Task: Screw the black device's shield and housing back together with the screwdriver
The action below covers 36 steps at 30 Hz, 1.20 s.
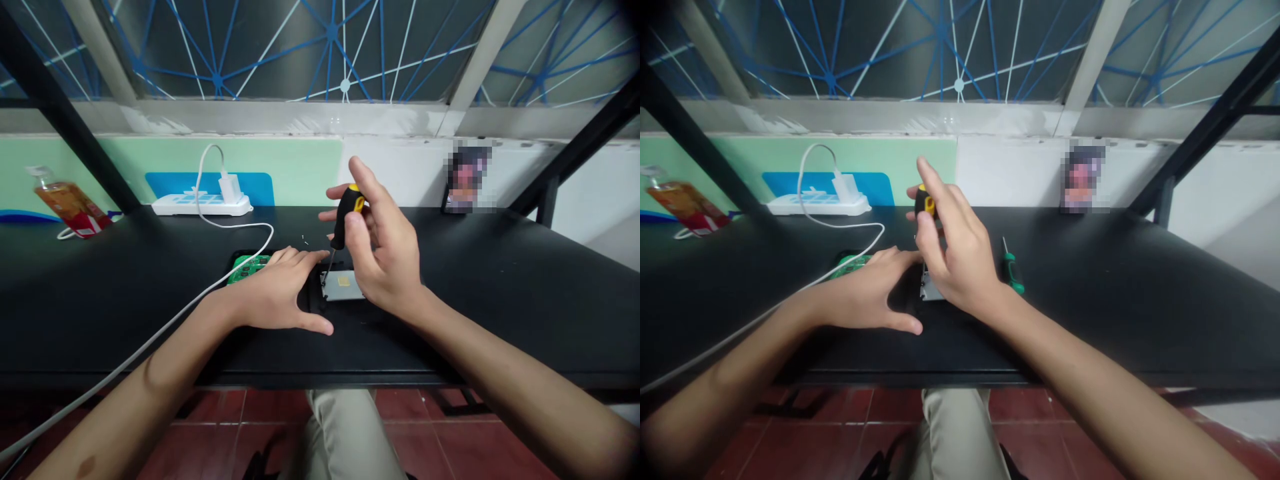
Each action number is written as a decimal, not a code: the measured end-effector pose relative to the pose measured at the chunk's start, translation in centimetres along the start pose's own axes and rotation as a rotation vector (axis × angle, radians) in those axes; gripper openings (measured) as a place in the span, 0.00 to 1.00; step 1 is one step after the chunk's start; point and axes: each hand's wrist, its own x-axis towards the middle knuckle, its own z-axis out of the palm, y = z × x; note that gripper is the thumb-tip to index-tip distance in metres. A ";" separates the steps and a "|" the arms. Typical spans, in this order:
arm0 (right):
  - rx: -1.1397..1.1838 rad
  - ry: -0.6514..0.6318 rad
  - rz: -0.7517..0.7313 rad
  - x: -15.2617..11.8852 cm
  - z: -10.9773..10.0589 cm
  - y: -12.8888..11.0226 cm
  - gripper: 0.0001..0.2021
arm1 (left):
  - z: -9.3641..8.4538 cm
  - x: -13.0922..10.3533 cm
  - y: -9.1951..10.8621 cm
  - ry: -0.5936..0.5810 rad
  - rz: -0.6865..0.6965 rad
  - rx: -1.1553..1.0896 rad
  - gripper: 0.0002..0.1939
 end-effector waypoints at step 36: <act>0.022 -0.006 0.066 -0.1 0.1 0.2 0.23 | -0.2 0.0 0.1 -0.010 0.000 -0.019 0.50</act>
